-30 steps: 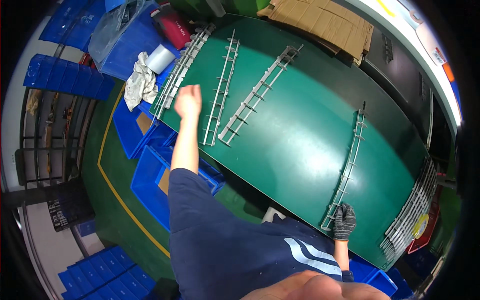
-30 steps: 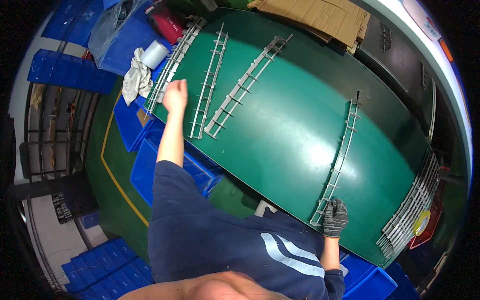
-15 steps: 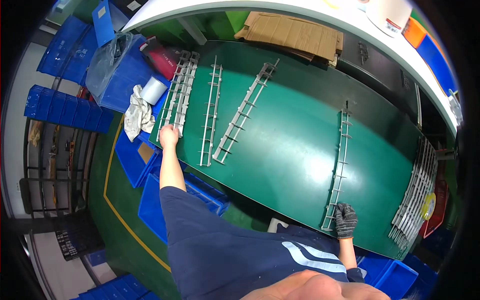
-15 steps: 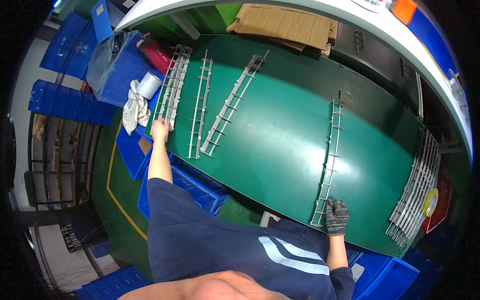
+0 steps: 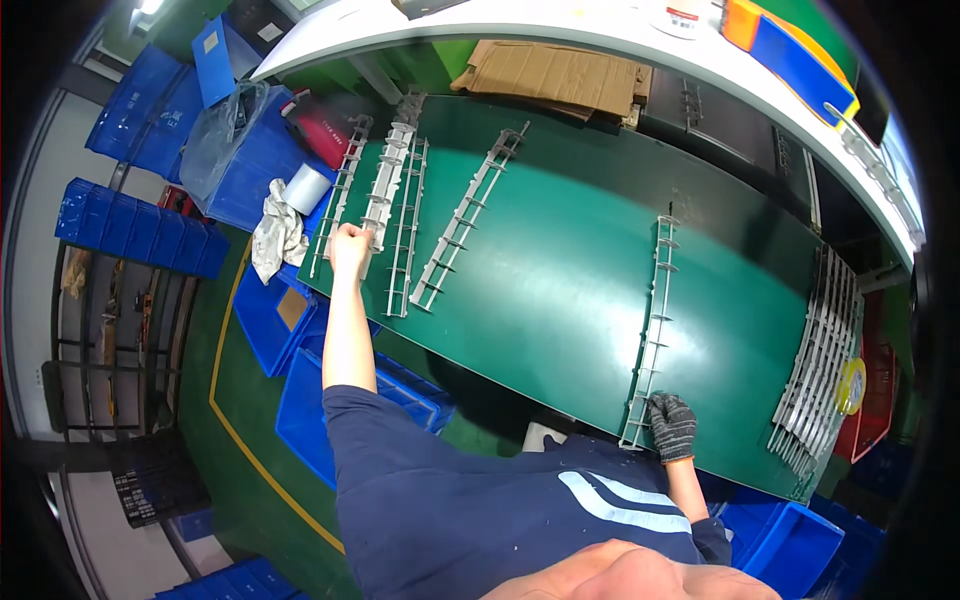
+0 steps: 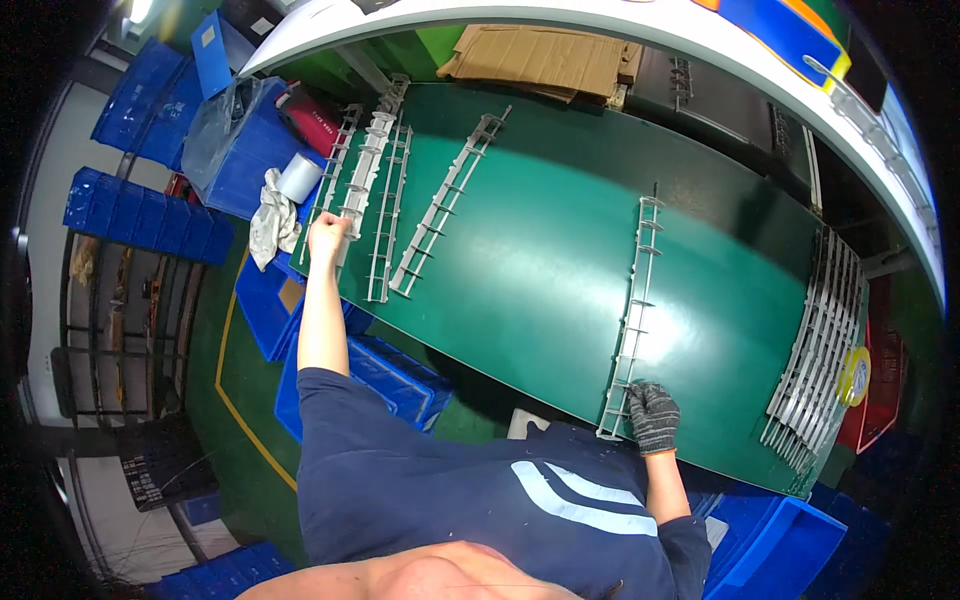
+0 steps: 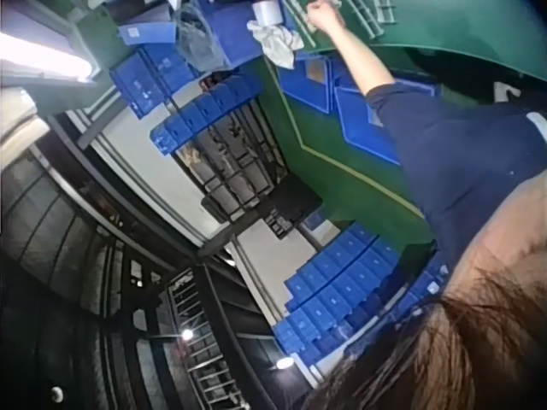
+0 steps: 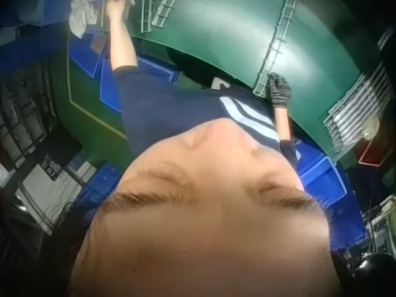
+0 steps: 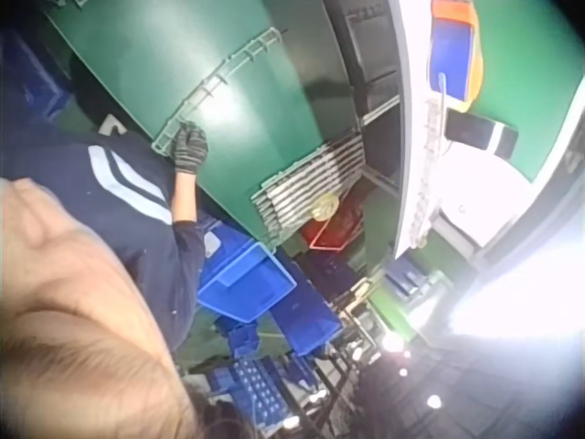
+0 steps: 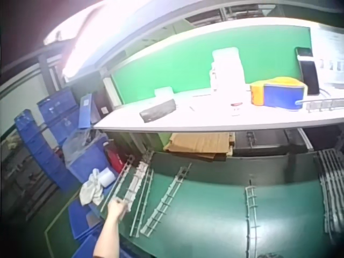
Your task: The person trims molded plastic parts one by one by scraping off excess plastic using a small blade and arranges the finished parts on the table.
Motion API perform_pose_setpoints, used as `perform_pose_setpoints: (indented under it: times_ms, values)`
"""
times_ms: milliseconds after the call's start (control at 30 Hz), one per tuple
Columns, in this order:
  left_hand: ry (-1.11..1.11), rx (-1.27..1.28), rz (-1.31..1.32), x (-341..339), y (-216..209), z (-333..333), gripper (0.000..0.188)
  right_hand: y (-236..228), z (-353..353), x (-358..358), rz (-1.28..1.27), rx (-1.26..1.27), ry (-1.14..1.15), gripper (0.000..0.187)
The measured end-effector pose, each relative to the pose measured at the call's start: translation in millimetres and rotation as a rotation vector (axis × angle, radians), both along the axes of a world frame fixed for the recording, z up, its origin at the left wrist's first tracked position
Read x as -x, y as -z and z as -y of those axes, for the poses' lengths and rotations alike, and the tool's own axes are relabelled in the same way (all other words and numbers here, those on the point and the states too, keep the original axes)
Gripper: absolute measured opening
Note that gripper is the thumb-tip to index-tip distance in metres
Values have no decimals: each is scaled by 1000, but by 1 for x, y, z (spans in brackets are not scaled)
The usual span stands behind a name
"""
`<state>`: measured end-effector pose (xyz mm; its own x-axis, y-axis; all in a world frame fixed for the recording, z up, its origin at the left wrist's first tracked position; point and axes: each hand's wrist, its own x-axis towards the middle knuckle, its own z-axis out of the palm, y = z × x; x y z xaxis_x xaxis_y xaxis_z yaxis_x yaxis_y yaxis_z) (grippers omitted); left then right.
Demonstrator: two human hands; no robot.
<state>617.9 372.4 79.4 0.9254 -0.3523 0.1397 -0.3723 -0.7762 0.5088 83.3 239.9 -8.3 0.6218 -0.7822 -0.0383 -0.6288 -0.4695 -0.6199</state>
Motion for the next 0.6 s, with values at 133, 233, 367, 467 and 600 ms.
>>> perform_pose_setpoints:
  times_ms: [133, 233, 367, 467, 600]
  values:
    - [124, 273, -195, 24, 9, 3, 18, 4, -3, 9, 12, -11, -29, 14]
    - [143, 325, -211, 61, 15, 22, 19, 5, -2, 13, 31, -3, -47, 14]
    - [314, -116, 77, 103, 51, 40, 28, 6, -2, 14, -38, 26, -86, 15]
    - [372, -392, -245, 135, 53, 53, 33, 2, 0, 13, -72, 0, -94, 17]
    - [241, -182, -37, 143, 43, 74, 44, 1, 0, 18, -5, -24, -86, 16]
